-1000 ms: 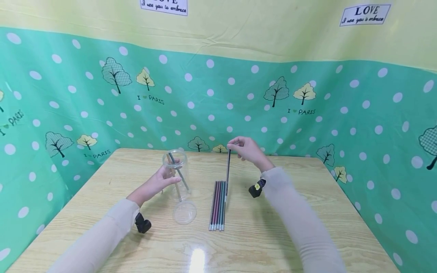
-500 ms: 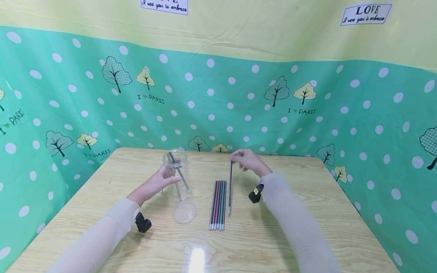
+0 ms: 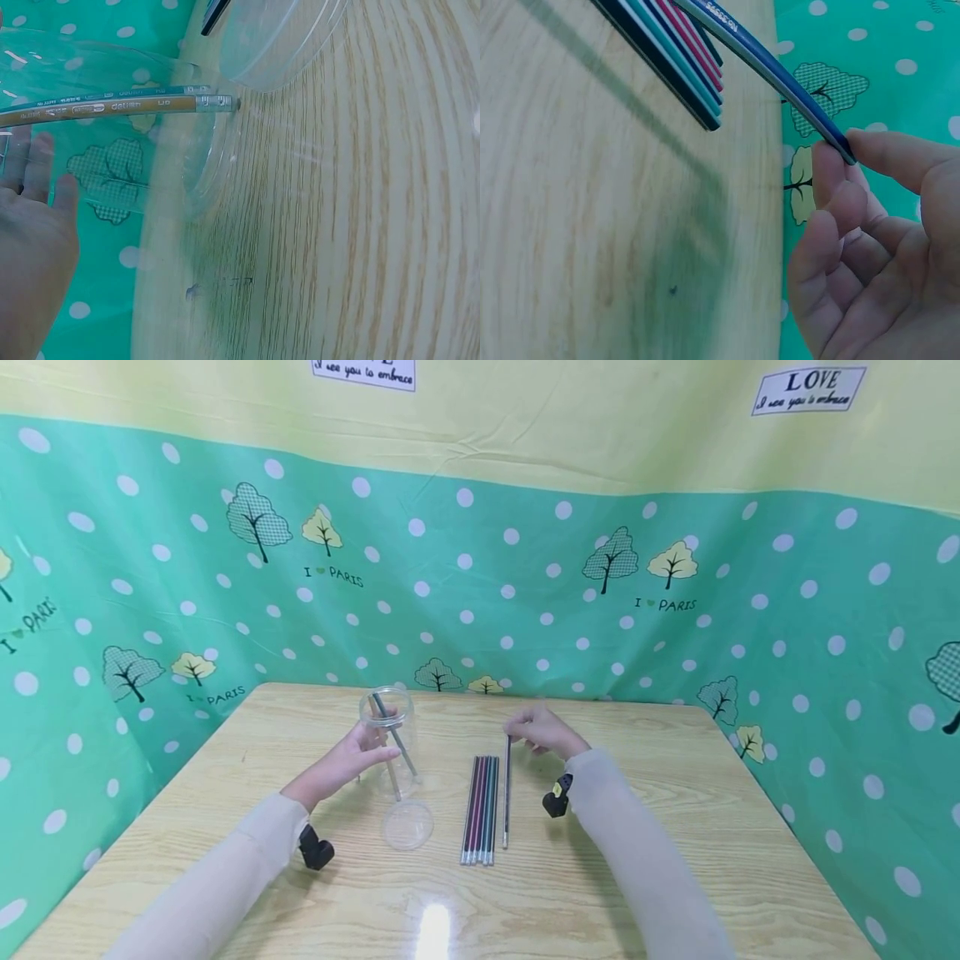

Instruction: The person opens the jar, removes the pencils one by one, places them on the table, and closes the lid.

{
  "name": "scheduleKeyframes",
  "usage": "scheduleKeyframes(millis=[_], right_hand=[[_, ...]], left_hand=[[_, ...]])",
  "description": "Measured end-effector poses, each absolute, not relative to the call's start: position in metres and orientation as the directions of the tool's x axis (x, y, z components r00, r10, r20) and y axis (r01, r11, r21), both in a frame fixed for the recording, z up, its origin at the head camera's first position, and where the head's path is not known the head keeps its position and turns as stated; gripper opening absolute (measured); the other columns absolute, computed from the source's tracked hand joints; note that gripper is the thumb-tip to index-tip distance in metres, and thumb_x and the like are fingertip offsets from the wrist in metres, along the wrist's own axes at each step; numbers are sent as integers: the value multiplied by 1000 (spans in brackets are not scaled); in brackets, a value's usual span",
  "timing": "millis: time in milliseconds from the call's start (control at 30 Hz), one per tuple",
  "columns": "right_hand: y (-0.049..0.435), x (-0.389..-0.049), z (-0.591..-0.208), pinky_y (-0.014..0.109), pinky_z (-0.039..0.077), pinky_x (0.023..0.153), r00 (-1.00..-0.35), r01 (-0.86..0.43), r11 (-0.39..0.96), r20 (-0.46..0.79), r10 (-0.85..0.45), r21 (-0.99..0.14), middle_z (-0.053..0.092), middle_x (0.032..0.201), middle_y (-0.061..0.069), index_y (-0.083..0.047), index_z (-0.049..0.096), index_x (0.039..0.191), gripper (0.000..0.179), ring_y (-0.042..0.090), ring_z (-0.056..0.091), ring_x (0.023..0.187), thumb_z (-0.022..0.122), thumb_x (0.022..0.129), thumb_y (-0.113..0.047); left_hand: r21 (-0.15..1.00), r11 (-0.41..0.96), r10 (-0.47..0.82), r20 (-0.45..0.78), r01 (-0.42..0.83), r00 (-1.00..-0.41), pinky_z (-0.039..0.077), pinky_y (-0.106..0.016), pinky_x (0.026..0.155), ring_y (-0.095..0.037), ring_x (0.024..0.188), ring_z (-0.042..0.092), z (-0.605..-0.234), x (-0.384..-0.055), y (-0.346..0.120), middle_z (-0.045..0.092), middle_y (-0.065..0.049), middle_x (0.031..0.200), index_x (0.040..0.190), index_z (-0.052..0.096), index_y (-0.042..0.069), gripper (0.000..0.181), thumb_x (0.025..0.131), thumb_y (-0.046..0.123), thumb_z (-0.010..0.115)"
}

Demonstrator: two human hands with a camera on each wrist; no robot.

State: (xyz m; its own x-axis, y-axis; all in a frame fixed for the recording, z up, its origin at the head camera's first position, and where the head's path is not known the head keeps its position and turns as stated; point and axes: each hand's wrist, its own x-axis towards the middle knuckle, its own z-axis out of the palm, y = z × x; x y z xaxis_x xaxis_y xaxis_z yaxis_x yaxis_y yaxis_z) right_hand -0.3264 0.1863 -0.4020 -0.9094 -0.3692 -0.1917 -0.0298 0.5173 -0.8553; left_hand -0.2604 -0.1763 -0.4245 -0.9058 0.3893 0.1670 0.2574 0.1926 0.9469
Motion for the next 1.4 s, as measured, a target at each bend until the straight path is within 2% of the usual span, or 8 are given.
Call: scheduleKeyframes(millis=[267, 333, 433, 600, 767, 967, 1167, 1400], right_hand=[[186, -325, -413, 43, 57, 81, -906, 5, 528, -228, -358, -849, 68, 104, 11, 4, 65, 118, 35, 28, 62, 88, 64, 99, -25], [185, -325, -417, 40, 57, 79, -906, 21, 526, -238, -349, -850, 67, 101, 11, 5, 65, 116, 34, 27, 62, 88, 66, 98, -24], [183, -325, -423, 33, 58, 72, -910, 39, 516, -244, -335, -856, 65, 91, 8, 5, 67, 110, 29, 20, 61, 78, 67, 97, -21], [178, -325, -431, 27, 57, 64, -914, 62, 506, -253, -318, -860, 61, 77, 4, 5, 68, 103, 22, 13, 57, 64, 66, 97, -16], [173, -324, -435, 27, 58, 64, -903, 79, 500, -275, -331, -863, 61, 77, 6, 7, 67, 101, 19, 14, 59, 65, 65, 97, -12], [169, -323, -437, 25, 58, 62, -905, 89, 507, -282, -318, -857, 61, 75, 6, 6, 69, 95, 16, 13, 59, 63, 66, 95, -10], [166, -321, -439, 26, 58, 62, -914, 72, 527, -267, -305, -847, 61, 75, 6, 6, 69, 98, 16, 13, 59, 63, 67, 95, -9], [165, -320, -440, 28, 59, 63, -918, 53, 558, -260, -299, -828, 62, 77, 7, 6, 67, 98, 16, 14, 60, 65, 67, 96, -10]], left_hand=[[948, 184, 401, 168, 259, -900, 13, -62, 117, -37, 150, 15, -424, -261, -176, 25, -11, 163, 159, 18, 29, 84, 95, 27, 72], [948, 185, 402, 166, 257, -901, 13, -62, 117, -37, 150, 15, -424, -261, -177, 24, -11, 164, 159, 19, 29, 84, 94, 28, 72], [950, 183, 403, 161, 251, -901, 14, -63, 116, -37, 150, 14, -425, -261, -178, 21, -10, 164, 158, 21, 30, 81, 95, 29, 72], [945, 182, 399, 180, 271, -899, 14, -61, 117, -36, 150, 16, -426, -261, -177, 27, -10, 162, 159, 18, 32, 85, 94, 27, 72], [944, 179, 398, 188, 277, -898, 14, -59, 117, -35, 149, 17, -426, -261, -177, 28, -13, 162, 160, 16, 34, 87, 94, 25, 72], [944, 171, 410, 193, 283, -891, 13, -62, 116, -38, 149, 15, -426, -261, -177, 26, -15, 162, 160, 17, 28, 85, 95, 25, 71], [950, 182, 401, 165, 255, -901, 15, -62, 116, -36, 150, 14, -426, -261, -177, 23, -10, 164, 159, 18, 30, 83, 95, 27, 71], [947, 188, 402, 167, 260, -900, 15, -63, 116, -37, 150, 14, -425, -260, -177, 23, -11, 164, 160, 16, 31, 86, 95, 27, 72]])
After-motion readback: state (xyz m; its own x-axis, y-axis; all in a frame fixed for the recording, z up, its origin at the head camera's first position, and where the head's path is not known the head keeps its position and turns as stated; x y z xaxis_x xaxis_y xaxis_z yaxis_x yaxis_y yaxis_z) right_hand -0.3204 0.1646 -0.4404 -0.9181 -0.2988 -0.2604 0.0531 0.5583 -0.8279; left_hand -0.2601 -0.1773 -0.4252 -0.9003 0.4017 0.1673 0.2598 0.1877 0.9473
